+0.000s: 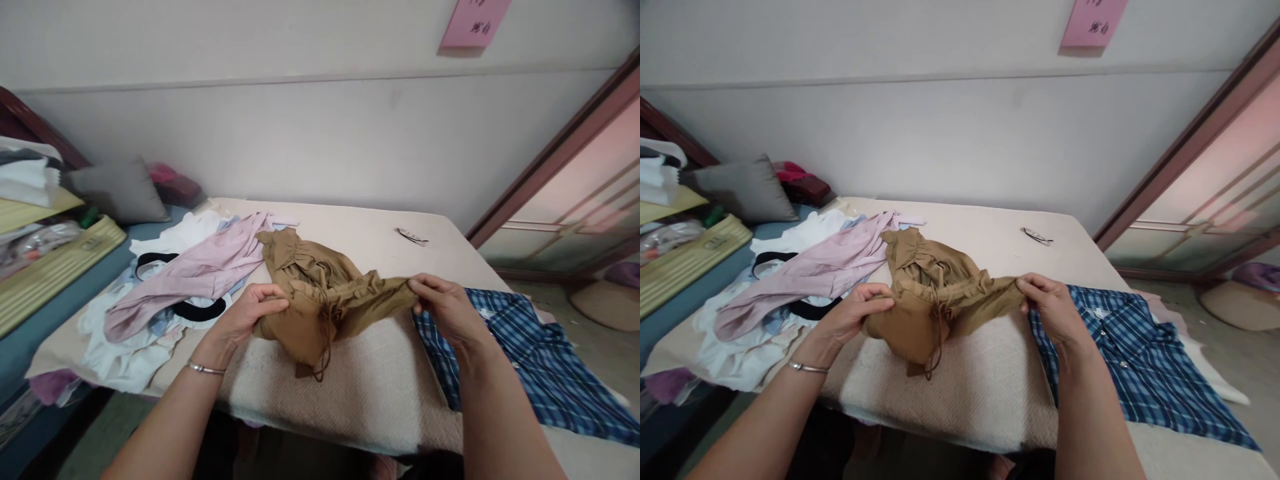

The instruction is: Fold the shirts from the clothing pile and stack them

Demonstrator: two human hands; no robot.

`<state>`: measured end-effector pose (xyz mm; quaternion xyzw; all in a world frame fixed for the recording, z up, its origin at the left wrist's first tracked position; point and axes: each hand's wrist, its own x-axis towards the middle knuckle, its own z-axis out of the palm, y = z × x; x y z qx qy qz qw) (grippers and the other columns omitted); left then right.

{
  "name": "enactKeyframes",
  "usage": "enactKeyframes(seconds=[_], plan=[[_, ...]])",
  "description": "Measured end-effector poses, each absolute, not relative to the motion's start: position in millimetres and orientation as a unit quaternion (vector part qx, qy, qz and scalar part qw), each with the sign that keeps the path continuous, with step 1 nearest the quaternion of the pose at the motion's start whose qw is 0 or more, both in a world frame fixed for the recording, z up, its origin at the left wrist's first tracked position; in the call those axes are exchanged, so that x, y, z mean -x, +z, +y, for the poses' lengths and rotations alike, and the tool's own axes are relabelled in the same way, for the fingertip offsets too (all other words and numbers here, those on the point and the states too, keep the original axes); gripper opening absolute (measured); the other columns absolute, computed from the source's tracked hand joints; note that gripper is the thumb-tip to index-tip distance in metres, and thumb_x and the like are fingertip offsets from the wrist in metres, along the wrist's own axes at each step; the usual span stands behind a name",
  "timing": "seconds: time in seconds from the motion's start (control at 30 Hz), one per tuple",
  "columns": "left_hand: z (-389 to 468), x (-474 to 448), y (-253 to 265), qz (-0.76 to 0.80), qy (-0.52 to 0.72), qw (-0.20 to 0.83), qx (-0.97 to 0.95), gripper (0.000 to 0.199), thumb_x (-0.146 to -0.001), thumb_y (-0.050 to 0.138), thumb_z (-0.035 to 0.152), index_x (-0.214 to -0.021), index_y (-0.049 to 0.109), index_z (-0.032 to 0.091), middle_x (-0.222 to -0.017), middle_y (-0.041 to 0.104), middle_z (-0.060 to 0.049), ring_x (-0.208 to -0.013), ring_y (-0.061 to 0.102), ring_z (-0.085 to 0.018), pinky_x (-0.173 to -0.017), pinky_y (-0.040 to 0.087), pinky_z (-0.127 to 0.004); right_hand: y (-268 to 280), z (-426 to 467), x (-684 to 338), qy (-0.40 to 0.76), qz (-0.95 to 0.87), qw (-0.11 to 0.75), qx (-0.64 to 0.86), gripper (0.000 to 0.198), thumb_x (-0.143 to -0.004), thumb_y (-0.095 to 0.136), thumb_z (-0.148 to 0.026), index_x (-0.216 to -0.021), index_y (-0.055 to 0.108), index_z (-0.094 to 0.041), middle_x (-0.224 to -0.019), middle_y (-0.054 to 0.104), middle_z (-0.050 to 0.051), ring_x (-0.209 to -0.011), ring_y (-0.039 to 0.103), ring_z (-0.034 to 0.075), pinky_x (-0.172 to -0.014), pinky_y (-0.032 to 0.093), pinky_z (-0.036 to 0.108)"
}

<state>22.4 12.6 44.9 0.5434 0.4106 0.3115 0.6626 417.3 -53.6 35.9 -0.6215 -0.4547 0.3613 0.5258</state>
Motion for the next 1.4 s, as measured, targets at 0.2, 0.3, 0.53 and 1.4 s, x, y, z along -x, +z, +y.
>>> enactKeyframes(seconds=[0.2, 0.3, 0.53, 1.4], plan=[[18, -10, 53, 0.441, 0.321, 0.659, -0.518, 0.034, -0.067, 0.089, 0.041, -0.077, 0.07, 0.014, -0.068, 0.065, 0.001, -0.059, 0.054, -0.01, -0.057, 0.037, -0.02, 29, -50, -419, 0.335, -0.433, 0.519, 0.657, 0.033, -0.071, 0.077, -0.049, -0.062, 0.066, -0.019, -0.052, 0.054, -0.002, -0.046, 0.045, 0.012, -0.046, 0.033, 0.025], [25, -12, 45, 0.459, 0.324, 0.666, -0.49, 0.035, -0.065, 0.09, 0.039, -0.073, 0.068, 0.013, -0.068, 0.064, 0.002, -0.059, 0.053, -0.008, -0.057, 0.035, -0.019, 21, -48, -418, 0.325, -0.454, 0.48, 0.677, 0.033, -0.074, 0.074, -0.05, -0.063, 0.065, -0.019, -0.05, 0.053, -0.002, -0.047, 0.044, 0.012, -0.047, 0.034, 0.026], [33, -6, 38, 0.464, 0.323, 0.681, -0.465, 0.037, -0.063, 0.091, 0.039, -0.074, 0.067, 0.014, -0.068, 0.065, 0.001, -0.057, 0.054, -0.009, -0.056, 0.038, -0.02, 21, -46, -415, 0.307, -0.456, 0.471, 0.69, 0.034, -0.075, 0.071, -0.049, -0.06, 0.063, -0.02, -0.049, 0.052, -0.002, -0.046, 0.043, 0.012, -0.047, 0.032, 0.027], [30, -4, 45, 0.469, 0.256, 0.661, -0.528, 0.034, -0.064, 0.092, 0.039, -0.074, 0.072, 0.014, -0.067, 0.068, 0.0, -0.057, 0.058, -0.01, -0.055, 0.041, -0.02, 14, -43, -410, 0.27, -0.445, 0.462, 0.718, 0.032, -0.077, 0.07, -0.045, -0.061, 0.06, -0.02, -0.048, 0.05, -0.003, -0.045, 0.043, 0.011, -0.045, 0.031, 0.026]])
